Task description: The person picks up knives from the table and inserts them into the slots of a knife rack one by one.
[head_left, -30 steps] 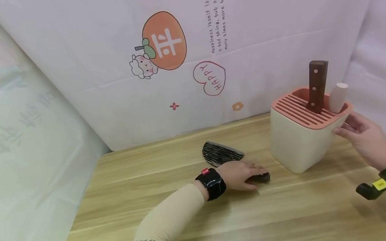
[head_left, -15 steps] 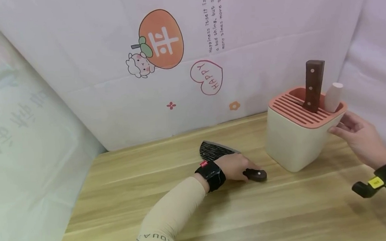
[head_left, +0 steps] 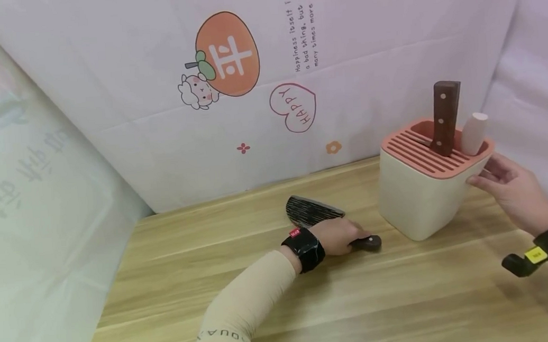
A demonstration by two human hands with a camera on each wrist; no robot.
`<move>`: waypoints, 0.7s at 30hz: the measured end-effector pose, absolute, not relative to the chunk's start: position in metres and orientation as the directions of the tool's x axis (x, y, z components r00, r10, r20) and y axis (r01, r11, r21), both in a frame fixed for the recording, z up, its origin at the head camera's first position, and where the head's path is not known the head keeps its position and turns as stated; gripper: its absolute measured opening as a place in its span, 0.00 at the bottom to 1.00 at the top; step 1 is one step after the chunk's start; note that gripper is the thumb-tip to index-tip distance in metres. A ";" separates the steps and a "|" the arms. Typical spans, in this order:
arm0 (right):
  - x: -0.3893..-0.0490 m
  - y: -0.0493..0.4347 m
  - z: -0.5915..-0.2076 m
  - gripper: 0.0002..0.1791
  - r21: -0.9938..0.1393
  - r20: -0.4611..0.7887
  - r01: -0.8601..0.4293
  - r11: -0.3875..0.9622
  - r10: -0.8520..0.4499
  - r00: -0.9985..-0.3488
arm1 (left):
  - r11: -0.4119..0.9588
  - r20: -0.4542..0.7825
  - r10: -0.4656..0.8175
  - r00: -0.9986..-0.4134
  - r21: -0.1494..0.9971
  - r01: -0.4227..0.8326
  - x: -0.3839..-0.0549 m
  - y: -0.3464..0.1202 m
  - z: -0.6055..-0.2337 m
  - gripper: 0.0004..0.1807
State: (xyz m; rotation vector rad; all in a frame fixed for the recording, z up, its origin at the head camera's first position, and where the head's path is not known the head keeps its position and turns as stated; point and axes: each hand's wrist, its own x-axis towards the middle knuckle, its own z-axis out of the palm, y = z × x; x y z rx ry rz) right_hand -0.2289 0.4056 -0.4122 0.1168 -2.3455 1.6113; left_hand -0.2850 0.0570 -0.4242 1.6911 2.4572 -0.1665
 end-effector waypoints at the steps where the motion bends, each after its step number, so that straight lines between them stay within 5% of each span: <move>1: -0.229 0.406 -0.412 0.36 -0.902 0.278 -0.225 0.367 0.098 -0.955 | 0.353 -0.184 0.919 -0.349 -0.012 0.935 -0.284 0.058 -0.424 0.26; 14: -0.229 0.409 -0.415 0.36 -0.902 0.287 -0.223 0.369 0.130 -0.949 | 0.398 -0.015 0.917 -0.398 0.049 0.916 -0.282 0.057 -0.393 0.28; 21: -0.232 0.405 -0.414 0.36 -0.922 0.293 -0.249 0.298 0.113 -0.949 | 0.380 0.314 0.854 -0.414 0.167 0.910 -0.273 0.039 -0.353 0.29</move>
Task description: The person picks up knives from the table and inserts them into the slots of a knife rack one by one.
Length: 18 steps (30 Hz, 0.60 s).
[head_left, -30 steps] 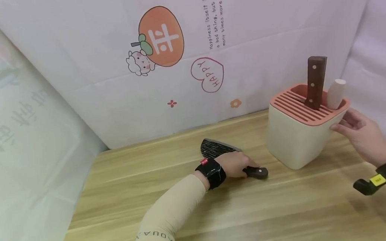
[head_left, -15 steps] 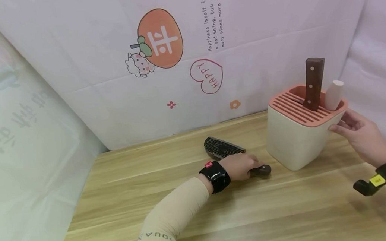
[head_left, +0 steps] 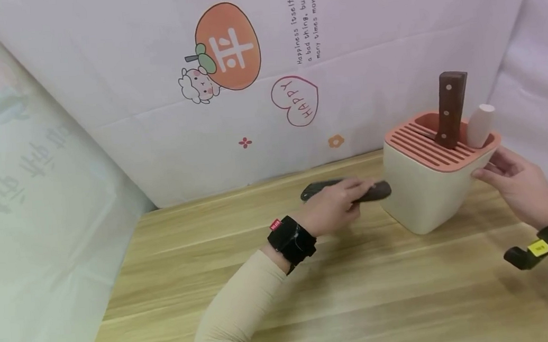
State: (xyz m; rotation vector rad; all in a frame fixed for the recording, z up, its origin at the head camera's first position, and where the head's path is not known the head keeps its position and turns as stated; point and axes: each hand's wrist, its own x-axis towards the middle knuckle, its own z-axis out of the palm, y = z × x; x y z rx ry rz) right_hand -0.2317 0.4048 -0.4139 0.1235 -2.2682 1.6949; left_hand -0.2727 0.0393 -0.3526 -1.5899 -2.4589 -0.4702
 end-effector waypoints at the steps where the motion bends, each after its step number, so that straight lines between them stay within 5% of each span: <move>1: -0.232 0.405 -0.414 0.36 -0.924 0.298 -0.258 0.282 0.110 -0.948 | 0.375 0.374 0.830 -0.413 0.174 0.911 -0.271 0.037 -0.346 0.29; 8: -0.233 0.404 -0.412 0.36 -0.933 0.314 -0.286 0.217 0.105 -0.944 | 0.358 0.652 0.648 -0.393 0.195 0.913 -0.262 0.024 -0.307 0.28; 13: -0.233 0.401 -0.413 0.36 -0.946 0.317 -0.307 0.106 0.089 -0.944 | 0.226 0.784 0.496 -0.374 0.299 0.927 -0.256 0.020 -0.285 0.29; 18: -0.231 0.401 -0.414 0.35 -0.950 0.306 -0.296 0.097 0.100 -0.947 | 0.083 0.874 0.388 -0.292 0.283 0.956 -0.248 0.022 -0.265 0.27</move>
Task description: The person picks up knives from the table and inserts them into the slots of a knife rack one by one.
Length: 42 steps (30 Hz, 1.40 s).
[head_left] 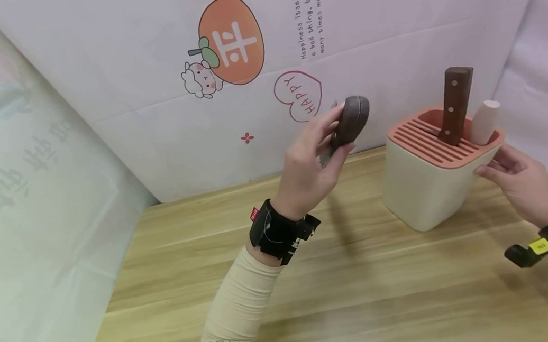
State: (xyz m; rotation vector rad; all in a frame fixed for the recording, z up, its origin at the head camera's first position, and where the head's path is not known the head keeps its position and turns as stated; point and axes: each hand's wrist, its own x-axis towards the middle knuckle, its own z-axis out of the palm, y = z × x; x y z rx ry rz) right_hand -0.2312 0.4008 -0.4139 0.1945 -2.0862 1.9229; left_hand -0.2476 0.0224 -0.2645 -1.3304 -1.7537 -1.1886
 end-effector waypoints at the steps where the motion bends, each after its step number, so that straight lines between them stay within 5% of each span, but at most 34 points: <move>1: -0.231 0.401 -0.413 0.35 -0.950 0.301 -0.288 0.117 0.105 -0.948 | 0.073 0.887 0.375 -0.268 0.260 0.963 -0.245 0.023 -0.260 0.26; 9: -0.231 0.401 -0.410 0.34 -0.912 0.271 -0.212 0.352 0.128 -0.954 | -0.007 0.964 0.176 -0.199 0.203 0.979 -0.228 0.039 -0.218 0.27; 16: -0.219 0.403 -0.422 0.32 -0.866 0.246 -0.126 0.483 0.194 -0.950 | -0.274 0.913 0.080 -0.400 0.406 0.872 -0.214 0.072 -0.192 0.30; 19: -0.210 0.403 -0.429 0.32 -0.861 0.238 -0.105 0.497 0.212 -0.948 | -0.337 0.898 0.098 -0.429 0.436 0.835 -0.212 0.089 -0.192 0.31; 24: -0.202 0.403 -0.436 0.32 -0.877 0.252 -0.124 0.464 0.225 -0.941 | -0.324 0.869 0.129 -0.477 0.492 0.808 -0.202 0.108 -0.193 0.31; 33: -0.209 0.398 -0.424 0.33 -0.868 0.258 -0.130 0.479 0.212 -0.943 | -0.150 0.610 0.168 -0.775 0.793 0.591 -0.210 0.126 -0.189 0.30; 42: -0.223 0.396 -0.410 0.34 -0.857 0.259 -0.150 0.493 0.160 -0.952 | -0.072 0.524 0.107 -0.845 0.852 0.519 -0.228 0.129 -0.186 0.30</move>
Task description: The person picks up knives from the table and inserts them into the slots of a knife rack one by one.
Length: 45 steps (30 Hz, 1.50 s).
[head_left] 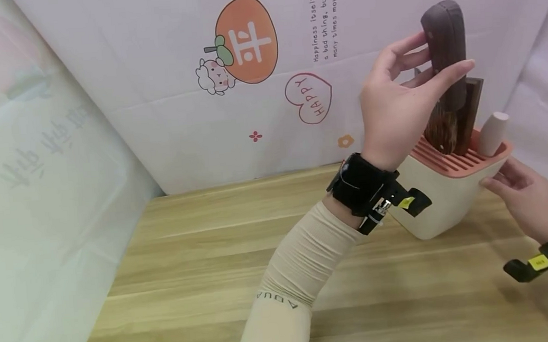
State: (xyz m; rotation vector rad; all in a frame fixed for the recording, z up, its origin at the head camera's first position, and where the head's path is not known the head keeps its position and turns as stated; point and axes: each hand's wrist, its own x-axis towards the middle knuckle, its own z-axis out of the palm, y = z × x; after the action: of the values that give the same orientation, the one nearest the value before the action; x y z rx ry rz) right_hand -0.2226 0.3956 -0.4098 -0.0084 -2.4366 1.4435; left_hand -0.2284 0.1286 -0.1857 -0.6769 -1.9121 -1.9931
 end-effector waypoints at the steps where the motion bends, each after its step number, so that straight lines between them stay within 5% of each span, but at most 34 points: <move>1: -0.222 0.396 -0.410 0.34 -0.862 0.255 -0.149 0.484 0.162 -0.953 | -0.074 0.512 0.110 -0.852 0.859 0.506 -0.229 0.132 -0.185 0.30; 23: -0.224 0.396 -0.414 0.35 -0.891 0.246 -0.158 0.426 0.159 -0.956 | -0.075 0.464 0.072 -0.883 0.885 0.459 -0.239 0.152 -0.176 0.29; 31: -0.227 0.399 -0.413 0.34 -0.891 0.281 -0.193 0.411 0.163 -0.946 | 0.082 0.504 0.156 -0.849 0.850 0.520 -0.241 0.167 -0.173 0.34; 37: -0.227 0.401 -0.419 0.35 -0.886 0.313 -0.234 0.401 0.144 -0.939 | 0.218 0.439 0.198 -0.877 0.852 0.476 -0.259 0.183 -0.216 0.36; 45: -0.226 0.396 -0.414 0.35 -0.880 0.300 -0.212 0.425 0.152 -0.942 | 0.233 0.420 0.196 -0.886 0.858 0.458 -0.273 0.178 -0.272 0.28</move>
State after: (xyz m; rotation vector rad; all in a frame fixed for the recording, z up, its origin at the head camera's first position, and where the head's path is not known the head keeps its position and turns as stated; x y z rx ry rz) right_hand -0.2260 0.3959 -0.4138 0.0519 -2.3497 1.5234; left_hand -0.2729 0.1779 -0.2720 -0.6171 -2.2806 -1.7089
